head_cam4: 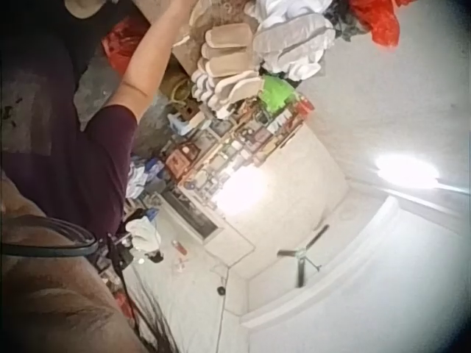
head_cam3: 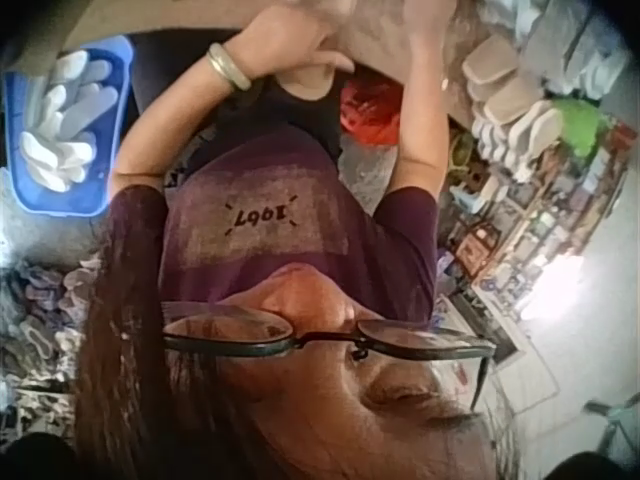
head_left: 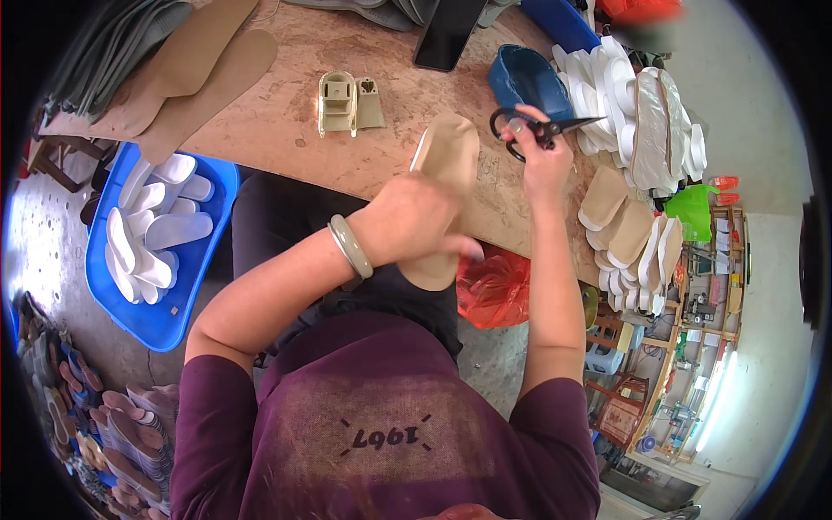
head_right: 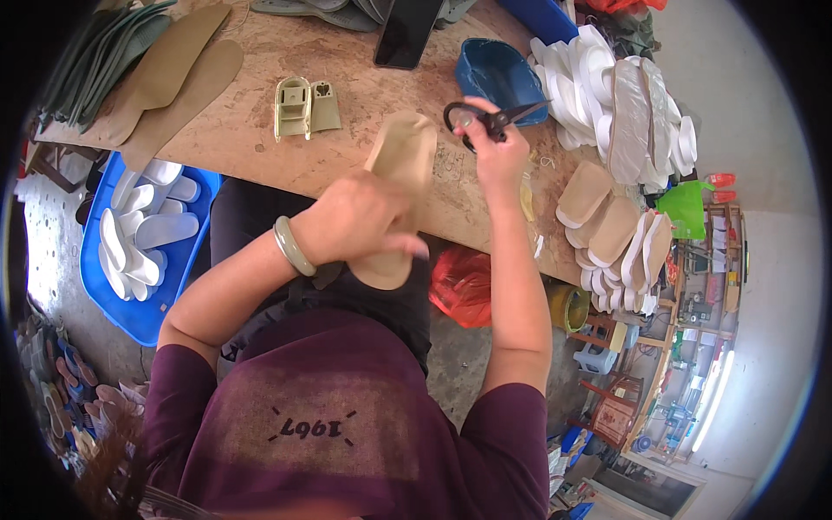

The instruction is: The recorder is trimming and preparing shoe insoles using scissors and other hand tools in a workshop environment.

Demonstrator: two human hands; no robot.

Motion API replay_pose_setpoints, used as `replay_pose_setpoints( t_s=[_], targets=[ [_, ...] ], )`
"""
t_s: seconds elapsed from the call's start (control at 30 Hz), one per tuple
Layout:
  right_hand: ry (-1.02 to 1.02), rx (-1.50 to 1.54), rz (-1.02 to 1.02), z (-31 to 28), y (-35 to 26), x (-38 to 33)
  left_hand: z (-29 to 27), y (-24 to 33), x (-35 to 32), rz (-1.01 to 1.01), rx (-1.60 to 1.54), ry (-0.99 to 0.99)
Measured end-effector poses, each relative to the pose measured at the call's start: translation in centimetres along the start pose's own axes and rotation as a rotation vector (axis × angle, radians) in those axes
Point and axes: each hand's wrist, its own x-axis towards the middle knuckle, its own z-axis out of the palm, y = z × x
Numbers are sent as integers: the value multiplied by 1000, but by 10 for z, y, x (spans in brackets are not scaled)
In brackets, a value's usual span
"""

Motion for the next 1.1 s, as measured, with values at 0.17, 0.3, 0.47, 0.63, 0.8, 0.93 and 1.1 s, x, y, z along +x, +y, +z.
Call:
replay_pose_setpoints(
  t_s=[0.17, 0.3, 0.47, 0.63, 0.8, 0.93, 1.1],
  targets=[
    [-191, -87, -159, -3, 4, -17, 35, 13, -3, -71, 123, 343],
    [-302, -171, -159, 2, 1, -18, 56, 8, -8, -34, 236, 589],
    [-748, -228, -443, 12, -5, -11, 34, -5, -16, 46, -8, 424],
    [-912, -290, -602, 16, -5, -13, 44, -3, -23, 109, 126, 405],
    [-682, -275, -733, 27, 8, -32, 44, -3, -24, 138, 109, 421],
    [-449, -324, -679, 34, 21, -45, 44, -4, -22, 139, 153, 394],
    [24, -109, 48, 48, 21, -39, 44, -8, -19, 106, 133, 427]
  ],
)
